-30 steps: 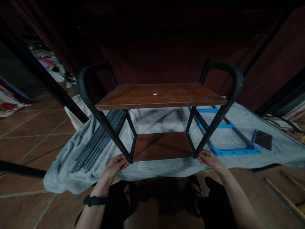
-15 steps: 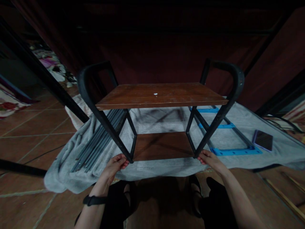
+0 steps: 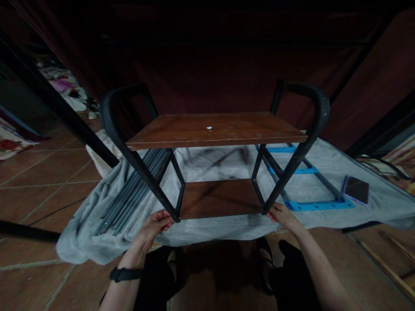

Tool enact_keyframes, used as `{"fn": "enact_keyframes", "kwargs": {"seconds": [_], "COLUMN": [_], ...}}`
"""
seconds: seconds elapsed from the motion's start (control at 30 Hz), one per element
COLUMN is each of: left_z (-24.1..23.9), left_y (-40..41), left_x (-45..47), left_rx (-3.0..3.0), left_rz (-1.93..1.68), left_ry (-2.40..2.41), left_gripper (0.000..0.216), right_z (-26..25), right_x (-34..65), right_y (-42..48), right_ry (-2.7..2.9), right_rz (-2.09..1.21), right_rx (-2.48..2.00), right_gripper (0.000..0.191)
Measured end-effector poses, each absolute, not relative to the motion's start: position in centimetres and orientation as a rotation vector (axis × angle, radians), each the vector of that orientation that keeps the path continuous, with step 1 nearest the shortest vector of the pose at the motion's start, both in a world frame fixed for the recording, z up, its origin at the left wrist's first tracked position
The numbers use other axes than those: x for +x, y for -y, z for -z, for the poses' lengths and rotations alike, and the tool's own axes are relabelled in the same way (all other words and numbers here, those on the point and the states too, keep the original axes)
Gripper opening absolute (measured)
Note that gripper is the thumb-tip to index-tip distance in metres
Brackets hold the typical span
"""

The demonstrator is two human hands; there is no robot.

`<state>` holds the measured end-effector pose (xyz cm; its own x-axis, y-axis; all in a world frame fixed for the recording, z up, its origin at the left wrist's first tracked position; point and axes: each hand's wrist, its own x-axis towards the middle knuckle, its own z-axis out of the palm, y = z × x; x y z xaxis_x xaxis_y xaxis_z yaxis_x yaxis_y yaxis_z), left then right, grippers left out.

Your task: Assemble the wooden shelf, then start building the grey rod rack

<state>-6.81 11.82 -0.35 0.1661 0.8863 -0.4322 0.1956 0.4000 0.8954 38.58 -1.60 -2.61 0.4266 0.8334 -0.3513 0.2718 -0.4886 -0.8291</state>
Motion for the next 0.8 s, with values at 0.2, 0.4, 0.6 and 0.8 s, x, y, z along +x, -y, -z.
{"fn": "enact_keyframes", "kwargs": {"seconds": [0.2,0.4,0.6,0.8], "left_z": [0.5,0.7,0.7,1.0], "left_y": [-11.8,-12.0,-12.0,-12.1], "left_x": [-6.9,-6.9,-7.0,-7.0], "left_rx": [1.040,1.042,1.047,1.063], "left_rz": [-0.671,-0.676,-0.673,-0.670], "left_ry": [-1.368,-1.320,-1.329,-1.343], "left_gripper": [0.035,0.038,0.038,0.037], "right_z": [3.6,3.3,3.4,2.8], "right_x": [39.2,39.3,39.1,38.9], "right_y": [2.4,2.7,1.7,1.9], "right_ry": [0.900,0.872,0.890,0.924], "right_rz": [-1.061,-1.103,-1.075,-1.059], "right_rx": [-1.897,-1.869,-1.948,-1.957], "right_gripper": [0.022,0.024,0.019,0.024]}}
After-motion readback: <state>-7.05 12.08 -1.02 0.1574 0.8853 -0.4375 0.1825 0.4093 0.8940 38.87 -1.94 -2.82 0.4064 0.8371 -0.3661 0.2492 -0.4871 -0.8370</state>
